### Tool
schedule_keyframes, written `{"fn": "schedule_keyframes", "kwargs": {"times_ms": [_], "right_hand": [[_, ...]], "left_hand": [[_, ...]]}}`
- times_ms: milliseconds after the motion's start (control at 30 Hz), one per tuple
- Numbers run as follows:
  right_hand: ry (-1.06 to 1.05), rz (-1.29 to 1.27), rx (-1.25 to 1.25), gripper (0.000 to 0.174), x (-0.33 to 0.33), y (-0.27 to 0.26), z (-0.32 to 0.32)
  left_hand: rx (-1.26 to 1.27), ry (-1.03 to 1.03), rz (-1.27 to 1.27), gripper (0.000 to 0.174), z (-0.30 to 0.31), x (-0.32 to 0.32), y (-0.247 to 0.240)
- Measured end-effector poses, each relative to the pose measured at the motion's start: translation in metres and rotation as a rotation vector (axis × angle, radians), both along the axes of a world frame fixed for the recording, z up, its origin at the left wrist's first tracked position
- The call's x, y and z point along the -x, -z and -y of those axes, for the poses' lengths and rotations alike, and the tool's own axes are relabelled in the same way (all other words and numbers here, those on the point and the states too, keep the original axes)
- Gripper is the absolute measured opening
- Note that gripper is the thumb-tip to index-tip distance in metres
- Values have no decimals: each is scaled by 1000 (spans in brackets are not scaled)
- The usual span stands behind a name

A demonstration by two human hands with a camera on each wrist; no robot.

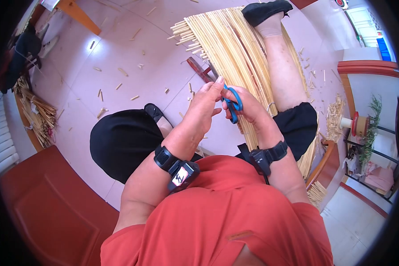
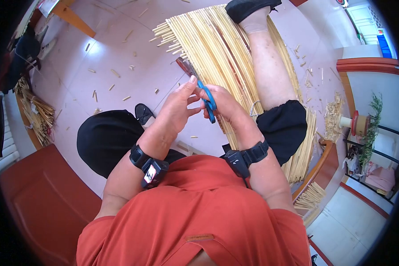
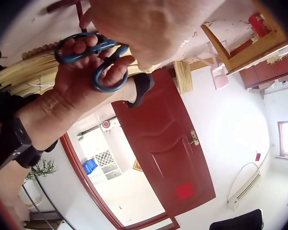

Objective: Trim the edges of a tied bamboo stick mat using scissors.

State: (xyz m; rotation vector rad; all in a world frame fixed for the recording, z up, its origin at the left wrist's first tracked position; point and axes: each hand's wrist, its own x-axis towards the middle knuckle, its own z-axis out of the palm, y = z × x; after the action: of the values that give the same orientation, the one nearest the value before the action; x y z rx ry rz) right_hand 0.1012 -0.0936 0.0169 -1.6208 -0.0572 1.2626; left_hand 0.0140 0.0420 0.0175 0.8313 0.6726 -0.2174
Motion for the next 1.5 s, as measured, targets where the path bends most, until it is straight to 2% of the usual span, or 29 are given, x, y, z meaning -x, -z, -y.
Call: {"fn": "schedule_keyframes", "kwargs": {"times_ms": [333,400,533,600,733,833,1000,1100,1167,1200,1267,1300,1367,1500], "right_hand": [[-4,19,4,38,3,-4,-6],[-92,44,56,37,0,-4,-5],[-64,66,41,38,4,-4,-7],[58,85,-28,39,9,-2,-8],[49,130,-35,47,11,0,-7],[46,162,-47,43,12,2,-8],[89,184,-38,27,13,6,-12],[28,316,-21,25,13,1,-13],[36,306,-18,26,14,6,-10],[41,295,-15,28,15,9,-9],[27,242,2,31,16,10,-4],[23,229,10,33,17,11,-2],[31,196,-3,39,17,9,0],[1,158,-49,39,9,6,-4]], "left_hand": [[3,0,78,44,2,-2,10],[-9,-13,56,46,3,-2,9],[-21,-36,53,54,1,-3,5],[-9,-42,65,56,1,-4,5],[-30,-19,103,57,-3,-5,9],[-38,-15,124,56,-2,-4,10],[-22,-13,119,58,1,-4,14],[-18,77,185,63,4,-2,13],[9,95,212,85,8,0,15],[7,95,214,85,11,2,14],[17,52,69,104,20,9,11],[46,102,60,115,22,11,8],[21,85,81,114,23,13,1],[-60,13,108,111,25,8,4]]}}
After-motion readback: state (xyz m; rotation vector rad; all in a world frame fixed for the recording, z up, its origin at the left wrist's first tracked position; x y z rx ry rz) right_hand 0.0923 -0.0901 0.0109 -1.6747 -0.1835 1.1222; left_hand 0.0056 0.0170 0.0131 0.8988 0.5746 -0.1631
